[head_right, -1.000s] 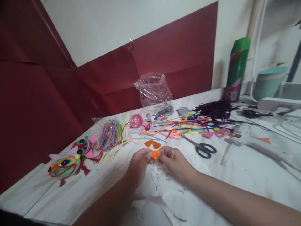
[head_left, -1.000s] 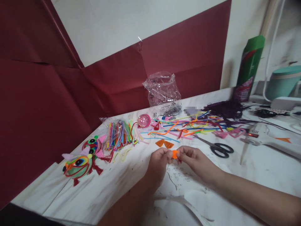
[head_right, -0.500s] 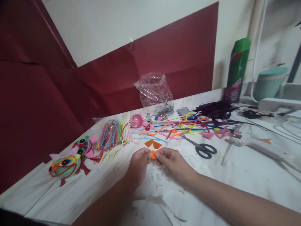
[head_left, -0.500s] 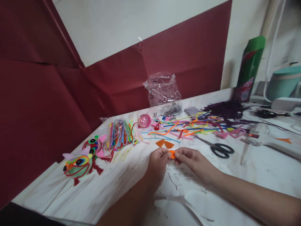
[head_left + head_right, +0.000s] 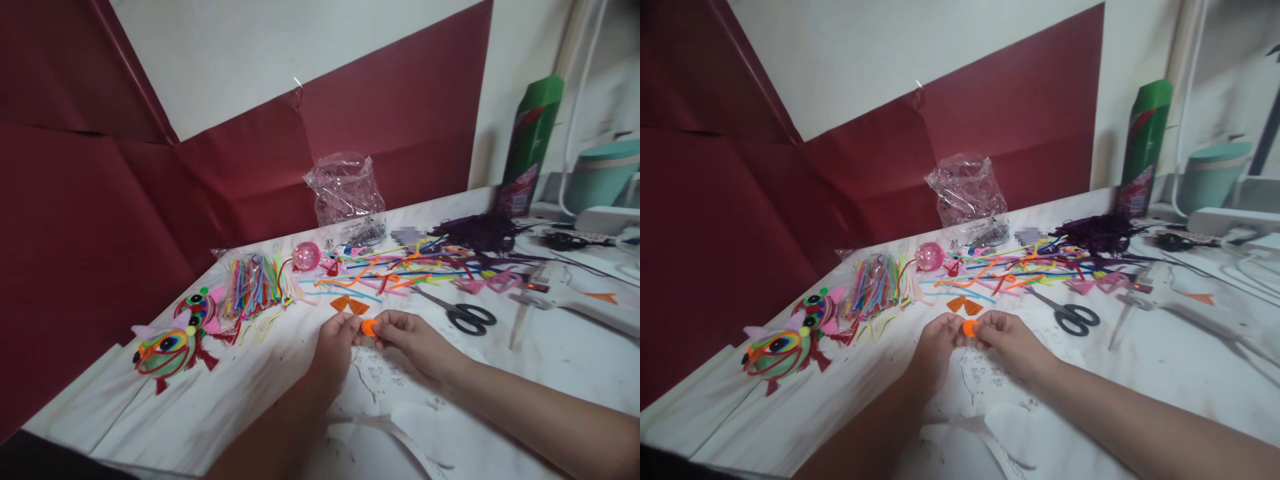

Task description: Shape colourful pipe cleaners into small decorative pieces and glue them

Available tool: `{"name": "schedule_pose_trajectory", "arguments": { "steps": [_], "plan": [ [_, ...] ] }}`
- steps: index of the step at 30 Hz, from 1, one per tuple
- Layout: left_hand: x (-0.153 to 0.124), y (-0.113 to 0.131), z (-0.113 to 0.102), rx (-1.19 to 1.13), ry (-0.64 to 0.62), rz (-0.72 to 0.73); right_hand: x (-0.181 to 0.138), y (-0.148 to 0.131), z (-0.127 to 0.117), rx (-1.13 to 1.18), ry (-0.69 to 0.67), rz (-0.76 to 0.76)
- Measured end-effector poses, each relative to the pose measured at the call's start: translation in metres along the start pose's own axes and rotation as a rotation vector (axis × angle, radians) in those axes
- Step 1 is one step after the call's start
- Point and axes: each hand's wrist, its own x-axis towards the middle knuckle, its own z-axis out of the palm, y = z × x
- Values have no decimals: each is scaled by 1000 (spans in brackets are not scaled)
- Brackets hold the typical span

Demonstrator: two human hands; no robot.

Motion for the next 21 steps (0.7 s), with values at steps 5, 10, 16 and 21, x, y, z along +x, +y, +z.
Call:
{"name": "schedule_pose_trajectory", "arguments": {
  "steps": [5,10,16,21],
  "plan": [
    [2,4,-1,-47,118,18,4,-2,-4,-84,31,-35],
    [2,8,2,-239,171,-64,30,-18,-35,-415,285,-220],
    [-9,19,0,-1,-51,-161,94,-56,-86,-819,553,-177],
    [-11,1,-29,518,-20,129,152,-64,-108,-1028,561,56]
  ]
}}
